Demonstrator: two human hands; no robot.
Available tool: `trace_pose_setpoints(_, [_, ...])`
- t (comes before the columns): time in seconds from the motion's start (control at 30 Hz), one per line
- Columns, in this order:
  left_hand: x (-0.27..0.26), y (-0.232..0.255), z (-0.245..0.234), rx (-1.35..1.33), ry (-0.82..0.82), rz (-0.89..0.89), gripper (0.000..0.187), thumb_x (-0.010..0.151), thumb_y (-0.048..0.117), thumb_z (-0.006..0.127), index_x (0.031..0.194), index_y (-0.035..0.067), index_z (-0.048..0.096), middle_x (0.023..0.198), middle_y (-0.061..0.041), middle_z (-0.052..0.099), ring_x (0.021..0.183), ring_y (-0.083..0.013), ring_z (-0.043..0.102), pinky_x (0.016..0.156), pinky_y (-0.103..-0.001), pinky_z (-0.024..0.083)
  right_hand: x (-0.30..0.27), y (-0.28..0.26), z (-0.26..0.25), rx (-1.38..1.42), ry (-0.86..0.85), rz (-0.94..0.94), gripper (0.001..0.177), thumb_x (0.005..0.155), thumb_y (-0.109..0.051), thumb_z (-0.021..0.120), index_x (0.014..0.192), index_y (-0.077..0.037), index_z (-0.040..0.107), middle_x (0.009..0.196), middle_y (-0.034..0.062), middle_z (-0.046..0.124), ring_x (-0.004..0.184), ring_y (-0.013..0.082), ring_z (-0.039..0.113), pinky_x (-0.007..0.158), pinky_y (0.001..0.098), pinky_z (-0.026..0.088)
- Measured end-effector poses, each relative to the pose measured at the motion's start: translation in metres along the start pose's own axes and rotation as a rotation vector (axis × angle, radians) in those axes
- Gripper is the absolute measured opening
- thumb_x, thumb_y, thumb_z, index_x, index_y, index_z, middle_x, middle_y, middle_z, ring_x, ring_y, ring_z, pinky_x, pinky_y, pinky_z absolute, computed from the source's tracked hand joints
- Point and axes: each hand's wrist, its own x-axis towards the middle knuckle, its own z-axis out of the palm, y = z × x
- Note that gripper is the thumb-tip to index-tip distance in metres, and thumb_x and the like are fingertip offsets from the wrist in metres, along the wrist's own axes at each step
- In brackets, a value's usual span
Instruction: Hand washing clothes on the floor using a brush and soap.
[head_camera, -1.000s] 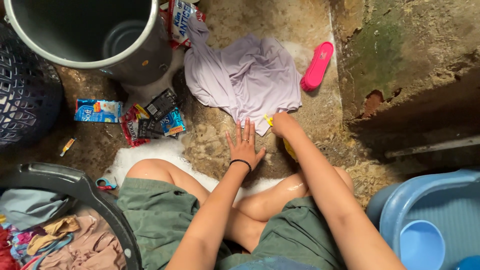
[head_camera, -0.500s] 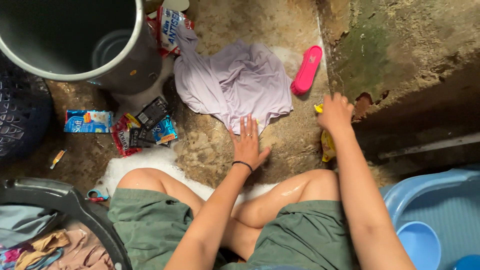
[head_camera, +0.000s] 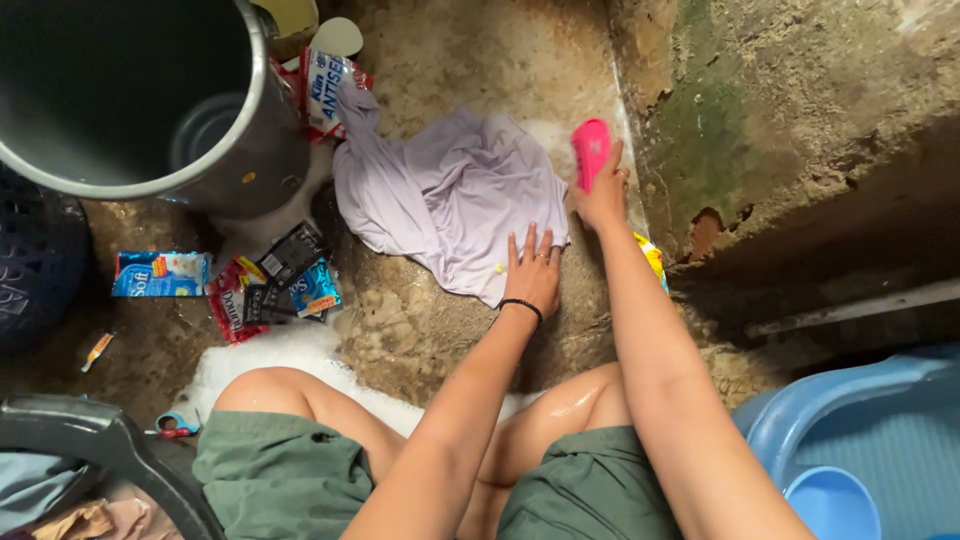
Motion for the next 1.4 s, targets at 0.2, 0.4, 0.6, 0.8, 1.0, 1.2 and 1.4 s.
trace_pose_setpoints(0.2, [0.008,0.015,0.015,-0.331,0.002,-0.026,0.08,0.083,0.023,0.066,0.153,-0.01,0.047,0.168,-0.022,0.033,0.15,-0.0364,0.036,0.122,-0.044,0.032,0.0,0.05,-0.008,0.804,-0.179,0.168,0.063,0.089,-0.007,0.053,0.151,-0.004,0.041,0.126,0.0159,0.061,0.102,0.0268,0.059,0.088,0.04,0.049])
trace_pose_setpoints(0.4, [-0.003,0.039,-0.069,-0.361,-0.477,0.161,0.065,0.075,0.033,0.076,0.135,0.013,0.061,0.164,-0.023,0.025,0.152,-0.0444,0.018,0.116,-0.059,0.012,-0.055,0.056,-0.02,0.751,-0.019,-0.117,0.047,0.111,-0.016,0.051,0.153,0.004,0.046,0.14,0.0184,0.057,0.122,0.0285,0.055,0.106,0.0425,0.044])
trace_pose_setpoints(0.6, [-0.101,-0.018,-0.079,-0.488,-0.18,-0.188,0.067,0.098,0.039,0.054,0.16,0.015,0.046,0.14,-0.014,0.057,0.136,-0.0322,0.049,0.127,-0.05,0.031,-0.174,-0.08,-0.07,-0.055,-0.182,-0.239,0.061,0.104,-0.031,0.057,0.16,-0.025,0.034,0.11,0.0286,0.057,0.092,0.0455,0.06,0.082,0.0536,0.051])
trace_pose_setpoints(0.8, [-0.138,-0.075,-0.067,-0.122,-0.053,-0.046,0.084,0.087,0.055,0.057,0.159,0.017,0.033,0.169,-0.006,0.021,0.155,-0.0253,0.016,0.123,-0.055,0.009,-0.182,-0.051,-0.035,-0.386,-0.075,-0.646,0.07,0.088,-0.022,0.067,0.152,-0.04,0.045,0.097,0.0171,0.063,0.087,0.0371,0.065,0.069,0.0523,0.052])
trace_pose_setpoints(1.0, [-0.139,-0.088,-0.061,-0.003,-0.368,-0.067,0.074,0.094,0.064,0.058,0.155,0.029,0.034,0.169,-0.004,0.019,0.162,-0.0236,0.013,0.131,-0.057,0.004,-0.205,-0.076,-0.036,-0.491,-0.075,-0.657,0.065,0.083,-0.013,0.067,0.144,-0.033,0.053,0.089,0.0154,0.063,0.077,0.0367,0.065,0.062,0.0509,0.053])
trace_pose_setpoints(1.2, [-0.143,-0.083,-0.069,0.014,-0.129,-0.06,0.095,0.077,0.051,0.073,0.159,0.044,0.026,0.17,0.003,0.016,0.156,-0.0251,0.012,0.118,-0.071,0.005,-0.204,-0.068,-0.028,-0.43,-0.033,-0.556,0.056,0.089,-0.019,0.066,0.142,-0.03,0.053,0.092,0.0197,0.065,0.077,0.0398,0.066,0.063,0.0528,0.054])
trace_pose_setpoints(1.4, [-0.145,-0.084,-0.076,0.013,-0.212,-0.078,0.101,0.077,0.053,0.075,0.159,0.048,0.018,0.171,0.003,0.009,0.158,-0.0266,0.007,0.119,-0.072,0.005,-0.172,-0.079,-0.054,-0.531,-0.162,-0.407,0.055,0.097,-0.022,0.062,0.148,-0.037,0.049,0.095,0.0207,0.066,0.074,0.0408,0.066,0.058,0.0533,0.053])
